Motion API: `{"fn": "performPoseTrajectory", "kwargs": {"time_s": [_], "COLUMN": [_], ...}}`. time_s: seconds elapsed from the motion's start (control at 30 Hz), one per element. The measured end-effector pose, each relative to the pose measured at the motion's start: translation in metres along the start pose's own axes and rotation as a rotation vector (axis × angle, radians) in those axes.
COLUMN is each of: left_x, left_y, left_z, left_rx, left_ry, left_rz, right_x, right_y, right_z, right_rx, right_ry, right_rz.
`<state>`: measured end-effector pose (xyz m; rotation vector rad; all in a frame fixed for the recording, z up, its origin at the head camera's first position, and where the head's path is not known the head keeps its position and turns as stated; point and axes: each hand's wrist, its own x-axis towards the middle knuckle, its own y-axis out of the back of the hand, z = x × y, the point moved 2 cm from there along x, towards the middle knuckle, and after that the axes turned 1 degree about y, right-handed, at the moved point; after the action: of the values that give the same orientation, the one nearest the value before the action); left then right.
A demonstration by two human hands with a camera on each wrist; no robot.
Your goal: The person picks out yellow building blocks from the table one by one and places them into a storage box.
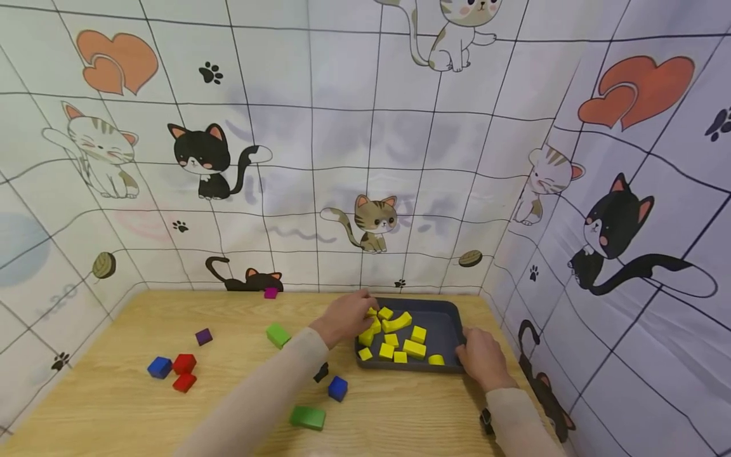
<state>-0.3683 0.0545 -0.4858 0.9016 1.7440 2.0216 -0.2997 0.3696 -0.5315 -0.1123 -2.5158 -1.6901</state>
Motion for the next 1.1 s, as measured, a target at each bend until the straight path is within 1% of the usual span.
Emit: {"fn": "performPoseTrajectory", "kwargs": {"time_s": [0.23, 0.33, 0.47, 0.67, 0.83, 0.97, 1.03, 1.1], "left_x": [-0.028, -0.042, -0.066, -0.108, -0.143, -0.172, -0.187, -0.201], "left_y": [0.011, 0.017, 0.022, 0.03, 0.035, 0.039, 0.04, 0.041], "left_z": [-0.012, -0.018, -0.027, -0.045, -0.064, -0.079, -0.086, -0.092], "left_rx": [-0.024, -0.06, -0.101, -0.104, -0.103, -0.099, -0.098, -0.105], "left_ry": [-0.013, -0.01, 0.011, 0.048, 0.096, 0.166, 0.205, 0.238], "left_rz": [0.042, 0.07, 0.092, 0.105, 0.118, 0.135, 0.14, 0.145], "right_x": [-0.001, 0.0, 0.0, -0.003, -0.006, -0.003, -0.002, -0.002], "right_y": [0.003, 0.004, 0.005, 0.003, 0.004, 0.003, 0.002, 0.0], "right_z": [0.001, 0.001, -0.001, 0.0, 0.004, 0.006, 0.007, 0.008], "right_rx": [-0.009, -0.021, -0.03, -0.025, -0.01, 0.004, 0.009, 0.019], "right_ry": [0.0, 0.0, 0.0, -0.004, -0.005, 0.02, 0.027, 0.016], "right_rz": [-0.01, -0.01, -0.013, -0.016, 0.0, 0.016, 0.011, -0.001]}}
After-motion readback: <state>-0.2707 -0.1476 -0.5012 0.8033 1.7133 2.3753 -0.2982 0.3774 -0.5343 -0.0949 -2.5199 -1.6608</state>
